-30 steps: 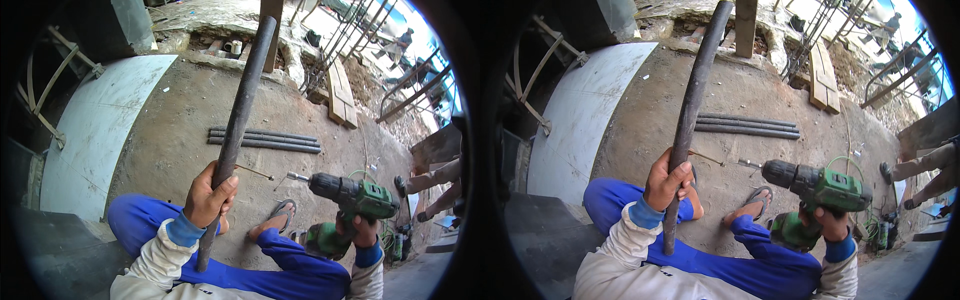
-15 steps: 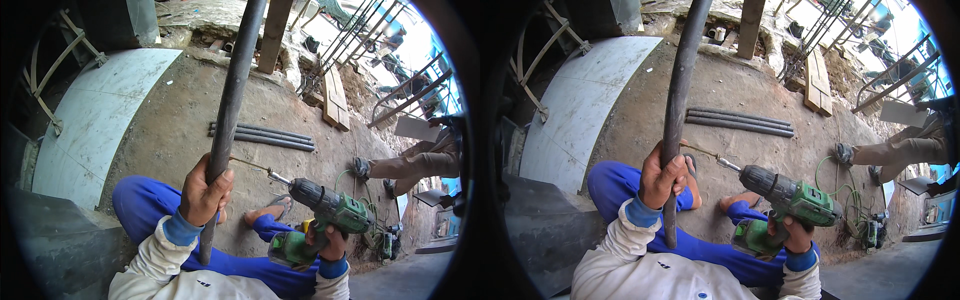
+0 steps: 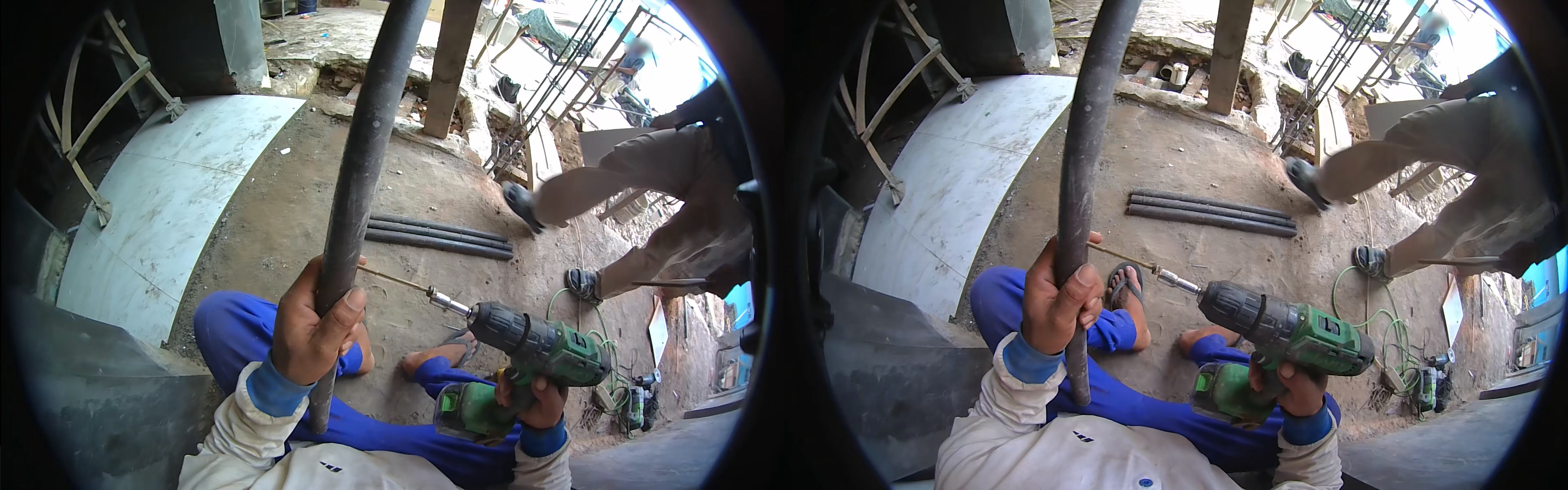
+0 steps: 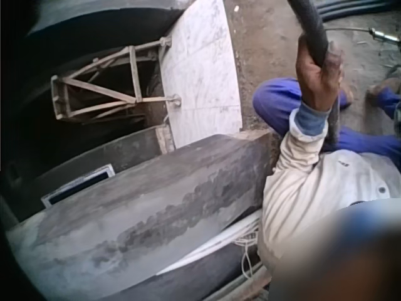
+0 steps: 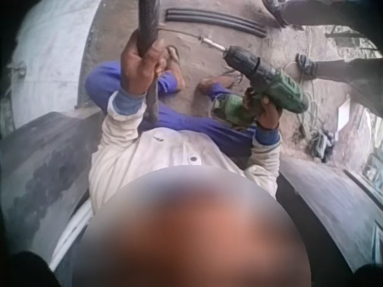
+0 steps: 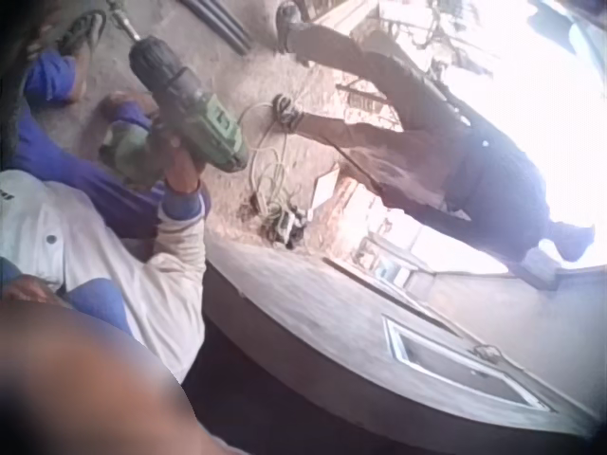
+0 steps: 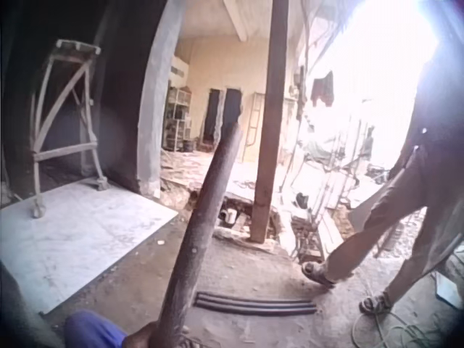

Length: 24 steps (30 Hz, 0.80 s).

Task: The person sits on the floor and uses a hammer to tap nails into a metal pipe, then uses a cordless drill to drive the nails further. The person repeats this process on multiple pipes, occasionally inspecting the work.

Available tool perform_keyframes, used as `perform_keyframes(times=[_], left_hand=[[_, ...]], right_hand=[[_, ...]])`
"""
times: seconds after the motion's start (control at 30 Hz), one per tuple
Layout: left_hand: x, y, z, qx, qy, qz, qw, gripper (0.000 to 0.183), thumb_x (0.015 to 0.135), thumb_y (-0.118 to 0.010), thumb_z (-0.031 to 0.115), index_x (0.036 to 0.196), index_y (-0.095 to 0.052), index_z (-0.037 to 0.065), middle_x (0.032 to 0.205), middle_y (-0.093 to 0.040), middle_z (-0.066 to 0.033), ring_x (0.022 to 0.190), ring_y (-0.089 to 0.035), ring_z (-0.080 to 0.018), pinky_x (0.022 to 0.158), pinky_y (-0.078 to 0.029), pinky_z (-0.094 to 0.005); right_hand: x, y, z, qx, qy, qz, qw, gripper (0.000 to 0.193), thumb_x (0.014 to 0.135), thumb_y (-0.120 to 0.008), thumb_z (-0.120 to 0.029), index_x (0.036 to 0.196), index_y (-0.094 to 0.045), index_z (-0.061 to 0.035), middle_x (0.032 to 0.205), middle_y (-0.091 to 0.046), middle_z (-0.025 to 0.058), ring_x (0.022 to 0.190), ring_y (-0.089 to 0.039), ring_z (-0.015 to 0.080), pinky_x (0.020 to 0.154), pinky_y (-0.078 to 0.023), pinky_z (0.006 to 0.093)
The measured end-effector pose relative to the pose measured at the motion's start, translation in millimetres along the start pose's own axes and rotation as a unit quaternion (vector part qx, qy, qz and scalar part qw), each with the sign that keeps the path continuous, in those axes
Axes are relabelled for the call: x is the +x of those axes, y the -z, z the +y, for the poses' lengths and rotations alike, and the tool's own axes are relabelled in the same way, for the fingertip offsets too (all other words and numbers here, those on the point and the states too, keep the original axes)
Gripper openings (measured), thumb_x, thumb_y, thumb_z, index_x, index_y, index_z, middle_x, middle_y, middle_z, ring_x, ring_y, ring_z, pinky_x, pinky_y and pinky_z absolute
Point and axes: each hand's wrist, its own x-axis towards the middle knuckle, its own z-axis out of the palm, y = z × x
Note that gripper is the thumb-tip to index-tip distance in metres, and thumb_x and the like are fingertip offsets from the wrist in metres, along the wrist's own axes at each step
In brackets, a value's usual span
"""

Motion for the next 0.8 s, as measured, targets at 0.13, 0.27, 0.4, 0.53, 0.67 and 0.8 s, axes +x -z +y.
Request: perform_keyframes(times=[0.13,0.27,0.4,0.53,0.67,0.8], left_hand=[[-22.6,5.0,11.2,0.035,-0.035,0.042,0.998,0.047,0.106,-0.066,0.027,0.14,-0.048,0.0,0.069,-0.05,0.0007,0.053,-0.046,-0.005,0.049,-0.039,-0.0236],[-45.1,10.2,22.5,0.058,-0.061,0.051,0.995,0.048,0.105,-0.067,0.027,0.139,-0.048,-0.002,0.07,-0.051,0.0005,0.054,-0.047,-0.0051,0.049,-0.04,-0.024],[-58.9,13.1,30.8,0.1,-0.115,0.055,0.987,0.05,0.104,-0.069,0.026,0.139,-0.049,-0.003,0.07,-0.052,0.0009,0.054,-0.048,-0.005,0.049,-0.04,-0.0242],[-75.3,17.5,39.8,0.125,-0.095,0.023,0.987,0.048,0.104,-0.07,0.026,0.137,-0.05,-0.002,0.07,-0.052,0.001,0.054,-0.048,-0.0048,0.048,-0.039,-0.0243],[-85.1,21.7,40.3,0.089,-0.025,-0.018,0.996,0.041,0.104,-0.07,0.025,0.13,-0.052,0.0,0.07,-0.052,0.0014,0.054,-0.048,-0.0046,0.048,-0.039,-0.0244],[-90.1,28.7,38.4,0.174,-0.014,-0.016,0.985,0.032,0.103,-0.071,0.024,0.12,-0.061,-0.002,0.088,-0.07,-0.0097,0.081,-0.068,-0.0156,0.076,-0.053,-0.0336]], right_hand=[[-4.1,-2.5,6.1,0.037,0.007,-0.027,0.999,0.065,0.09,-0.086,-0.034,0.138,-0.058,-0.0008,0.113,-0.071,0.0203,0.078,-0.07,0.0313,0.061,-0.054,0.0395],[-10.3,-7.0,5.3,0.026,0.0,-0.077,0.997,0.065,0.088,-0.088,-0.033,0.138,-0.059,-0.0011,0.114,-0.071,0.0195,0.078,-0.07,0.0321,0.06,-0.054,0.0399],[-17.5,-16.8,4.8,0.016,0.015,-0.081,0.996,0.063,0.087,-0.089,-0.032,0.134,-0.061,-0.0001,0.107,-0.072,0.0181,0.078,-0.07,0.0316,0.062,-0.054,0.0394],[-23.0,-27.6,8.7,-0.031,-0.037,-0.163,0.986,0.056,0.087,-0.09,-0.036,0.123,-0.064,-0.0032,0.095,-0.069,0.0096,0.08,-0.066,0.0226,0.069,-0.053,0.0353],[-39.8,-31.8,26.3,-0.134,-0.069,-0.186,0.971,0.043,0.084,-0.093,-0.029,0.111,-0.067,-0.0075,0.089,-0.065,0.0013,0.084,-0.061,0.0138,0.076,-0.048,0.0305],[-61.4,-12.4,50.4,-0.018,-0.073,-0.155,0.985,0.048,0.079,-0.096,-0.013,0.119,-0.072,-0.0064,0.097,-0.07,0.0048,0.096,-0.067,0.0161,0.082,-0.054,0.0332]])
